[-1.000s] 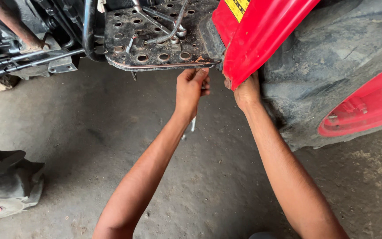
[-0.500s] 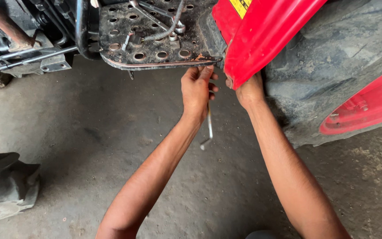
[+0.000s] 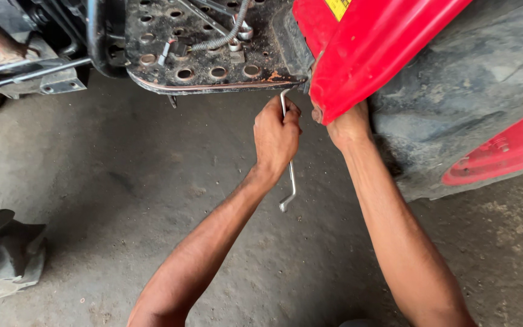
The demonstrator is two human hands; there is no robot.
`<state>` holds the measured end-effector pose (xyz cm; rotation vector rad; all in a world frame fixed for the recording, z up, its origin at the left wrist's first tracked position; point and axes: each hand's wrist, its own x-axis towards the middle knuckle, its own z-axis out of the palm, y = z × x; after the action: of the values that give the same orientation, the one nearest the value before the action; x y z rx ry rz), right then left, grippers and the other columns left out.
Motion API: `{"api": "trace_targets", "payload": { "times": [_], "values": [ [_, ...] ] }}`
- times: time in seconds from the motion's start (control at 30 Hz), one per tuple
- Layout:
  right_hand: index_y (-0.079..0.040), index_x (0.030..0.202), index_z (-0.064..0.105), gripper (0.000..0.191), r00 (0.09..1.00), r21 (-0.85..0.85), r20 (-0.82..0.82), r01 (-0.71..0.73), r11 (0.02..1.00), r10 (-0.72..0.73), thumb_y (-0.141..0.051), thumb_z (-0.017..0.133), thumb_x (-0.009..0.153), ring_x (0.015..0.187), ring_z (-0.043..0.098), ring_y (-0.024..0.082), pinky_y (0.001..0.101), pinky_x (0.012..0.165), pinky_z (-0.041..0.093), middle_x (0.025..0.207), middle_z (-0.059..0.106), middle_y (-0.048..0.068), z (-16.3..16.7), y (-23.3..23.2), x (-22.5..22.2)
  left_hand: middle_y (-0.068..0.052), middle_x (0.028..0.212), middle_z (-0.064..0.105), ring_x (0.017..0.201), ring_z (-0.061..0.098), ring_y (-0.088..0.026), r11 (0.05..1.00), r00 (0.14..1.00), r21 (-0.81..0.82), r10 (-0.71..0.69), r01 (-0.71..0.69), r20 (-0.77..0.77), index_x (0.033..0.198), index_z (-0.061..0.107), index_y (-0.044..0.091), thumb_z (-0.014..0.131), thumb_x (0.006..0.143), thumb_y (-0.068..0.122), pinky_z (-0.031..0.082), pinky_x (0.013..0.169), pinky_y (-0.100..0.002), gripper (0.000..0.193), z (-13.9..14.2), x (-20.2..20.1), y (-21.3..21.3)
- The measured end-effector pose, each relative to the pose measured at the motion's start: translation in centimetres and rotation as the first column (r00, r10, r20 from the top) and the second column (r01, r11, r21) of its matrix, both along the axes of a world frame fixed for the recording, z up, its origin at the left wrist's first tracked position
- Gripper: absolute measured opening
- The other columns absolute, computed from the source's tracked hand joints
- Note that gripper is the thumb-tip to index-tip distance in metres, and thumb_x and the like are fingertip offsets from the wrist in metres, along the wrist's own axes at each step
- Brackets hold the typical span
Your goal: The person uses a hex key to tighten bolts on the footrest of a red tractor. They then move to the seat area to adjust a black plastic cover and tighten bolts using a wrench. The person works alongside another individual who also uses a wrench on the tractor.
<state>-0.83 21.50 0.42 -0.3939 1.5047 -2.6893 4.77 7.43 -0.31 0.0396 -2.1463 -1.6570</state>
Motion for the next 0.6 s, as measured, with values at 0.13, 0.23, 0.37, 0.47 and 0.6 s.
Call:
{"api": "trace_targets", "payload": {
  "times": [0.13,0.23,0.37,0.47,0.6],
  "values": [
    [-0.011,0.106,0.062,0.014,0.999,0.013,0.036,0.031,0.999,-0.032,-0.016,0.071,0.096,0.063,0.053,0.012,0.0297,0.052,0.037,0.084,0.061,0.001,-0.4,-0.1,-0.5,-0.018,0.087,0.067,0.081,0.067,-0.040,0.962,0.958,-0.241,0.055,-0.126,-0.281,0.090,0.063,0.003,0.059,0.090,0.005,0.051,0.070,-0.049,0.004,-1.5,-1.2,-0.6],
    [-0.012,0.106,0.062,0.014,0.999,0.055,0.024,0.032,0.998,-0.033,-0.012,0.072,0.095,0.062,0.051,0.011,0.0288,0.051,0.036,0.085,0.061,0.000,-1.0,0.0,-1.0,-0.017,0.092,0.065,0.084,0.066,-0.041,0.940,0.934,-0.309,0.028,-0.146,-0.356,0.094,0.060,0.004,0.059,0.090,0.005,0.051,0.071,-0.050,0.003,-2.9,-2.7,-1.3],
    [-0.012,0.107,0.063,0.017,0.999,-0.004,0.002,0.046,0.999,-0.046,-0.011,0.071,0.093,0.064,0.054,0.011,0.0282,0.048,0.035,0.086,0.063,-0.001,-1.7,0.0,-1.4,-0.016,0.094,0.064,0.081,0.066,-0.039,0.906,0.892,-0.390,-0.031,-0.166,-0.452,0.097,0.060,0.006,0.063,0.088,0.006,0.052,0.068,-0.049,0.009,-3.9,-4.5,-2.6],
    [-0.012,0.108,0.062,0.018,1.000,0.061,0.000,0.005,0.998,-0.005,-0.011,0.073,0.094,0.062,0.048,0.010,0.0281,0.052,0.034,0.085,0.060,-0.003,-1.6,0.0,-1.4,-0.015,0.094,0.066,0.078,0.066,-0.037,0.900,0.840,-0.405,-0.089,-0.163,-0.535,0.101,0.061,0.005,0.061,0.090,0.005,0.053,0.068,-0.047,0.012,-3.6,-4.9,-3.2],
    [-0.011,0.104,0.061,0.014,0.999,-0.019,0.044,-0.024,1.000,0.025,-0.021,0.069,0.100,0.063,0.052,0.013,0.0320,0.055,0.038,0.083,0.060,0.001,-0.9,0.3,-1.0,-0.007,0.077,0.065,0.066,0.066,-0.023,0.977,0.898,-0.191,-0.166,0.094,-0.408,0.102,0.058,0.003,0.057,0.110,0.024,0.051,0.061,-0.037,0.023,-2.7,-3.5,-2.4]
  ]
}}
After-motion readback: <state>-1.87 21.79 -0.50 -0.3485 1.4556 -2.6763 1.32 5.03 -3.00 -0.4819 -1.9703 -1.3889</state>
